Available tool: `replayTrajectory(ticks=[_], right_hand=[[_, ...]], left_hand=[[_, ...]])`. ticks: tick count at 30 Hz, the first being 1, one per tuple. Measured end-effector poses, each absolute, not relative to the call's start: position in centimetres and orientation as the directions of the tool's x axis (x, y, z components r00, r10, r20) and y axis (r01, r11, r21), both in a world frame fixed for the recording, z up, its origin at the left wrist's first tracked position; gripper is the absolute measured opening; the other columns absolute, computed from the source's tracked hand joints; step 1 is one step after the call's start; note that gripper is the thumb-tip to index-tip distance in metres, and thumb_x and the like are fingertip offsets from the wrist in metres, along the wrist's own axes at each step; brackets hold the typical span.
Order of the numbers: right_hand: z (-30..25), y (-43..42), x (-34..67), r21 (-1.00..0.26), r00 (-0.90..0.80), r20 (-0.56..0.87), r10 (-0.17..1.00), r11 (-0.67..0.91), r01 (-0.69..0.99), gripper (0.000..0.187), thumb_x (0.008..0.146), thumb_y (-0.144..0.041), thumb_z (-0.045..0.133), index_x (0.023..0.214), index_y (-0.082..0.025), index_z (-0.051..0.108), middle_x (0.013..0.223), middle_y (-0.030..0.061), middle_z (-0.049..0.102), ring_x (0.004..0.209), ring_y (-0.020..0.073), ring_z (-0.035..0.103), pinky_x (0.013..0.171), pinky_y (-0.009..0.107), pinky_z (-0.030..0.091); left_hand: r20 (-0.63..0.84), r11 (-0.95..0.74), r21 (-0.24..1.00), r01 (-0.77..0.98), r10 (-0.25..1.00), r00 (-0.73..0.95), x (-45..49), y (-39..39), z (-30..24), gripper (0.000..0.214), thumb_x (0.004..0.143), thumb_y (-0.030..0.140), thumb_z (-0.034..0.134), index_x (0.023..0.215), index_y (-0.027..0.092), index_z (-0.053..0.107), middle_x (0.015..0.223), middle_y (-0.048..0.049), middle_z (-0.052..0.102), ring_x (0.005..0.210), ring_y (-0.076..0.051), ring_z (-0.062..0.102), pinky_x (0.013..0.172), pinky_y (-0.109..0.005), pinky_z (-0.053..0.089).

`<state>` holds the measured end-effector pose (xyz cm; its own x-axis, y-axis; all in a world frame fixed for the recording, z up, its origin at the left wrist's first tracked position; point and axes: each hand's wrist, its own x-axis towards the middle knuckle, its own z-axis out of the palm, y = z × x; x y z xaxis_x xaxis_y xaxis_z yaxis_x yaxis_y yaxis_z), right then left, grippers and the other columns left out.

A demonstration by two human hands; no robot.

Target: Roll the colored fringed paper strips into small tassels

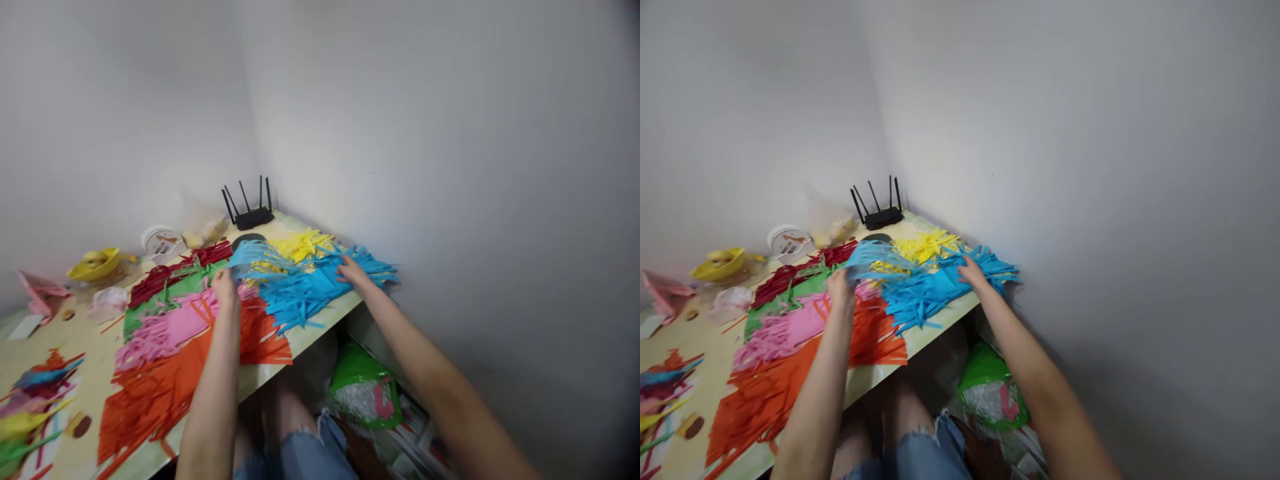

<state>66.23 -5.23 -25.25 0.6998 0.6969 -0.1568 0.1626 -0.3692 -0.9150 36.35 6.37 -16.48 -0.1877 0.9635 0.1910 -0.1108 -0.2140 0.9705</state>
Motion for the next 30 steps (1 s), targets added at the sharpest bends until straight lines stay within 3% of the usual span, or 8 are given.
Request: replayTrajectory(ticks=[7,10,12,15,17,20,24,30], right_hand=[[-22.7,-8.6,64.5,-0.95,0.669,-0.061,0.741,-0.249,0.19,0.022,0.084,-0.016,0.052,0.101,-0.017,0.067,0.076,0.0036,0.066,0.064,0.0139,0.066,0.064,0.029,0.057],[-19.8,-9.8,61.1,-0.92,0.629,0.077,0.773,-0.188,0.343,0.012,0.079,-0.024,0.059,0.079,-0.019,0.07,0.068,0.0097,0.066,0.067,0.025,0.066,0.067,0.04,0.055],[-17.0,-10.6,56.1,-0.886,0.564,0.202,0.801,-0.095,0.453,0.01,0.076,-0.028,0.064,0.078,-0.021,0.07,0.079,0.0125,0.069,0.081,0.0294,0.066,0.081,0.044,0.052],[-12.2,-11.6,46.0,-0.587,0.074,0.627,0.776,0.407,0.7,0.031,0.083,-0.033,0.06,0.111,-0.02,0.065,0.113,0.0122,0.067,0.107,0.0288,0.06,0.098,0.047,0.044],[-9.7,-11.7,39.9,-0.329,-0.305,0.71,0.635,0.681,0.654,0.045,0.086,-0.028,0.058,0.13,-0.02,0.053,0.132,0.0122,0.057,0.128,0.0278,0.045,0.106,0.048,0.037],[-7.7,-10.4,34.9,-0.232,-0.576,0.547,0.608,0.771,0.593,0.045,0.082,-0.019,0.061,0.127,-0.018,0.055,0.126,0.0135,0.06,0.121,0.0284,0.049,0.097,0.044,0.042],[-7.0,-8.4,34.2,-0.31,-0.649,0.223,0.727,0.684,0.66,0.005,0.079,-0.014,0.063,0.08,-0.016,0.067,0.076,0.0054,0.067,0.073,0.0177,0.06,0.066,0.026,0.04],[-5.1,-8.5,35.1,-0.475,-0.597,0.207,0.775,0.614,0.631,0.021,0.082,-0.035,0.063,0.075,-0.016,0.063,0.071,-0.0001,0.064,0.064,0.0135,0.056,0.056,0.021,0.034]], left_hand=[[0.49,-0.495,0.863,0.106,0.766,-0.416,18.9,3.0,-6.5,0.014,0.069,0.023,0.067,0.071,0.014,0.056,0.065,0.0059,0.055,0.063,-0.008,0.05,0.063,-0.019,0.041],[0.607,-0.5,0.738,0.453,0.786,-0.12,15.6,-1.6,-5.4,0.012,0.067,0.023,0.069,0.066,0.017,0.058,0.065,0.0036,0.058,0.064,-0.011,0.051,0.063,-0.021,0.038],[0.537,-0.465,0.558,0.687,0.834,0.129,15.4,-4.2,-5.8,0.012,0.074,0.023,0.062,0.065,0.019,0.055,0.061,0.0028,0.056,0.058,-0.013,0.049,0.059,-0.022,0.035],[0.395,-0.433,0.368,0.823,0.874,0.283,16.4,-6.6,-6.7,0.011,0.08,0.02,0.053,0.07,0.021,0.052,0.062,0.0015,0.056,0.057,-0.014,0.049,0.056,-0.024,0.032],[0.305,-0.463,0.297,0.835,0.875,0.376,16.7,-7.7,-7.2,0.008,0.081,0.018,0.052,0.073,0.021,0.052,0.066,0.0001,0.058,0.058,-0.015,0.05,0.056,-0.025,0.031],[0.2,-0.539,0.256,0.802,0.842,0.502,15.7,-9.1,-7.5,0.008,0.084,0.019,0.05,0.078,0.02,0.055,0.069,-0.0016,0.06,0.059,-0.016,0.051,0.055,-0.025,0.031],[0.154,-0.532,0.403,0.745,0.842,0.517,12.6,-10.0,-7.0,0.009,0.085,0.024,0.052,0.082,0.02,0.059,0.07,0.0001,0.061,0.06,-0.014,0.052,0.056,-0.023,0.034],[0.151,-0.443,0.72,0.534,0.851,0.503,9.9,-9.2,-6.3,0.018,0.082,0.031,0.059,0.072,0.016,0.062,0.069,0.0002,0.063,0.066,-0.014,0.057,0.062,-0.022,0.043]])
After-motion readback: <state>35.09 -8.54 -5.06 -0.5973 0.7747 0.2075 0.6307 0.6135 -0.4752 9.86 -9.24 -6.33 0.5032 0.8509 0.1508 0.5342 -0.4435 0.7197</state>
